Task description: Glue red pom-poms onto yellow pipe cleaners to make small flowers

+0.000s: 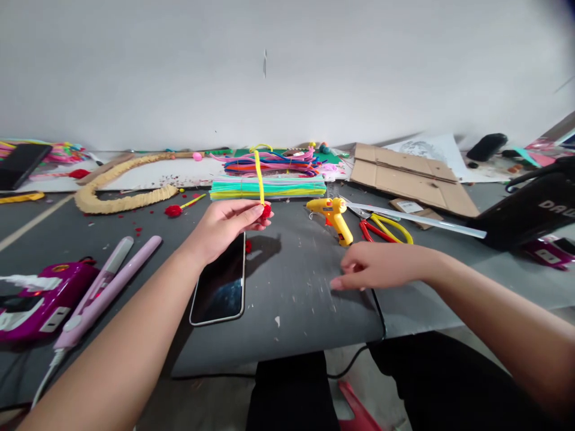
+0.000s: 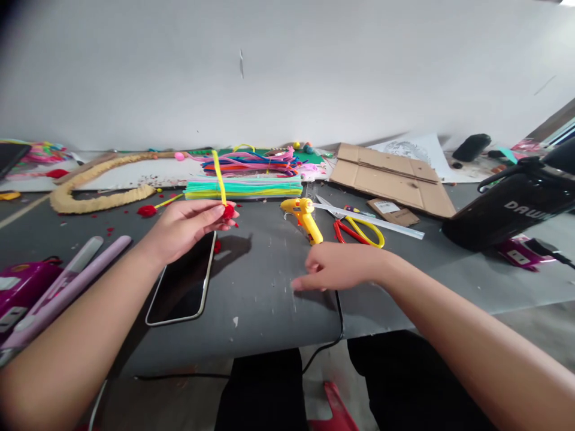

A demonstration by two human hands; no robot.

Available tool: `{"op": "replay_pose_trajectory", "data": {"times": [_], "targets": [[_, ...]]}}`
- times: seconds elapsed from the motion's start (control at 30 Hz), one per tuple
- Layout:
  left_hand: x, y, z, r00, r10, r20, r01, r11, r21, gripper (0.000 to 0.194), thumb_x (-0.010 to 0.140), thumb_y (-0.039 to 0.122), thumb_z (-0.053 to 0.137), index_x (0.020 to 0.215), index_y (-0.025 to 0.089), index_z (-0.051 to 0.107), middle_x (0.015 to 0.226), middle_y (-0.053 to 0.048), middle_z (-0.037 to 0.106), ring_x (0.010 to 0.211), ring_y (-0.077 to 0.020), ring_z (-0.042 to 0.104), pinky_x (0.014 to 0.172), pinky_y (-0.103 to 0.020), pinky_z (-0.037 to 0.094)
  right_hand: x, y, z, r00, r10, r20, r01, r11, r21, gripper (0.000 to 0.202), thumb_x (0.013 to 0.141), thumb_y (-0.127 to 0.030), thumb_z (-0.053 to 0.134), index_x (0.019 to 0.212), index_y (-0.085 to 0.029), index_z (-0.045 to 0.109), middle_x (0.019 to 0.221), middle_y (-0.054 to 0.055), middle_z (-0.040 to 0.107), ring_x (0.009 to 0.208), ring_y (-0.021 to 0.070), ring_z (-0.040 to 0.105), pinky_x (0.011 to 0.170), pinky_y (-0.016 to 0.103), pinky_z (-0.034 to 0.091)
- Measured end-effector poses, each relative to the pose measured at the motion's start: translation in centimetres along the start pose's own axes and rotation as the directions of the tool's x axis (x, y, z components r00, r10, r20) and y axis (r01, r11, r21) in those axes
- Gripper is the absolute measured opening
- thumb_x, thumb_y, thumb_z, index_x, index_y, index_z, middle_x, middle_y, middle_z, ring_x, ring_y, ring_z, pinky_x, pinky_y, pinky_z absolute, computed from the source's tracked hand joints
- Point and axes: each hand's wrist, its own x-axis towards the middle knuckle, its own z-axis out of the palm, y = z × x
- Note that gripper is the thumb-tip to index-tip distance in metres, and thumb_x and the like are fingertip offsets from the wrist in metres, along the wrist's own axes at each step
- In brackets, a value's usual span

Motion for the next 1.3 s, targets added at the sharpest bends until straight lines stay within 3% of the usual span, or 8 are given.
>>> {"op": "replay_pose_trajectory", "data": {"times": [0.13, 0.27, 0.4, 0.63, 0.77, 0.9, 1.17, 1.3], "targets": [[-0.1, -0.1, 0.1, 1.0, -0.023, 0.009, 0.023, 1.0, -0.01, 0.034, 0.086, 0.038, 0.078, 0.114, 0.018, 0.078, 0.111, -0.011, 0.076, 0.093, -0.0203, 0.074, 0.087, -0.034, 0.062, -0.6, 3.0, -0.8, 0.843, 0.373, -0.388, -0.462, 0.871, -0.166, 0.068, 0.08, -0.085, 0.048, 0.061, -0.02, 0.059, 0.062, 0.008, 0.058, 0.058, 0.0208, 0.055, 0.058, 0.034, 0.035], [-0.1, -0.1, 0.3, 0.998, -0.055, 0.005, 0.055, 0.998, -0.042, 0.034, 0.085, 0.036, 0.08, 0.113, 0.017, 0.077, 0.108, -0.01, 0.075, 0.094, -0.0204, 0.074, 0.091, -0.036, 0.061, 0.2, 4.0, -1.4, 0.743, 0.406, -0.533, -0.562, 0.81, -0.167, 0.07, 0.077, -0.089, 0.046, 0.065, -0.021, 0.061, 0.072, 0.011, 0.063, 0.071, 0.0276, 0.06, 0.064, 0.037, 0.037], [-0.2, 0.0, 0.4, 0.998, -0.056, 0.025, 0.058, 0.995, -0.081, 0.034, 0.083, 0.035, 0.081, 0.11, 0.016, 0.077, 0.109, -0.011, 0.074, 0.095, -0.02, 0.073, 0.09, -0.035, 0.061, 2.0, 4.2, -0.9, 0.708, 0.226, -0.668, -0.404, 0.907, -0.121, 0.059, 0.08, -0.08, 0.053, 0.08, -0.022, 0.064, 0.08, 0.009, 0.067, 0.073, 0.0244, 0.059, 0.063, 0.033, 0.036], [-0.3, -0.2, 0.3, 1.0, -0.016, -0.024, 0.016, 1.0, 0.01, 0.042, 0.078, 0.035, 0.085, 0.115, 0.017, 0.074, 0.112, -0.011, 0.074, 0.089, -0.0171, 0.071, 0.084, -0.032, 0.06, 5.0, 3.9, 0.8, 0.596, -0.021, -0.803, 0.182, 0.977, 0.11, 0.031, 0.086, -0.046, 0.063, 0.098, -0.018, 0.07, 0.097, 0.008, 0.069, 0.083, 0.0222, 0.061, 0.073, 0.033, 0.043], [-0.2, -0.1, 0.0, 0.998, 0.012, -0.056, -0.008, 0.998, 0.061, 0.042, 0.077, 0.037, 0.085, 0.111, 0.016, 0.074, 0.113, -0.012, 0.075, 0.094, -0.0198, 0.071, 0.088, -0.034, 0.059, 5.8, 2.3, 1.2, 0.7, 0.075, -0.71, 0.448, 0.728, 0.519, 0.031, 0.084, -0.041, 0.069, 0.102, -0.016, 0.069, 0.083, 0.005, 0.067, 0.066, 0.0163, 0.056, 0.062, 0.031, 0.043], [0.2, 0.0, -0.5, 0.997, 0.046, -0.062, -0.032, 0.977, 0.212, 0.039, 0.079, 0.041, 0.082, 0.108, 0.017, 0.075, 0.112, -0.011, 0.077, 0.097, -0.0218, 0.072, 0.094, -0.036, 0.057, 7.1, 0.3, 1.4, 0.799, -0.007, -0.602, 0.501, 0.562, 0.659, 0.026, 0.084, -0.042, 0.071, 0.086, -0.017, 0.066, 0.06, -0.002, 0.053, 0.053, 0.012, 0.046, 0.053, 0.029, 0.035], [0.5, -0.1, -0.4, 0.999, 0.008, -0.048, 0.005, 0.968, 0.249, 0.033, 0.081, 0.039, 0.08, 0.104, 0.017, 0.074, 0.104, -0.009, 0.078, 0.095, -0.0231, 0.073, 0.093, -0.038, 0.058, 9.5, -0.3, 2.4, 0.765, -0.094, -0.637, 0.576, 0.542, 0.612, 0.024, 0.082, -0.038, 0.073, 0.072, -0.017, 0.069, 0.07, 0.002, 0.063, 0.064, 0.0137, 0.053, 0.062, 0.029, 0.041], [0.5, -0.2, 0.3, 0.999, -0.006, -0.053, 0.021, 0.957, 0.29, 0.032, 0.08, 0.037, 0.08, 0.105, 0.018, 0.075, 0.101, -0.008, 0.078, 0.092, -0.0228, 0.074, 0.091, -0.038, 0.059, 9.5, 0.1, 2.5, 0.798, -0.076, -0.598, 0.528, 0.566, 0.633, 0.026, 0.081, -0.041, 0.074, 0.072, -0.017, 0.068, 0.071, 0.002, 0.065, 0.066, 0.0141, 0.054, 0.062, 0.029, 0.041]]}}
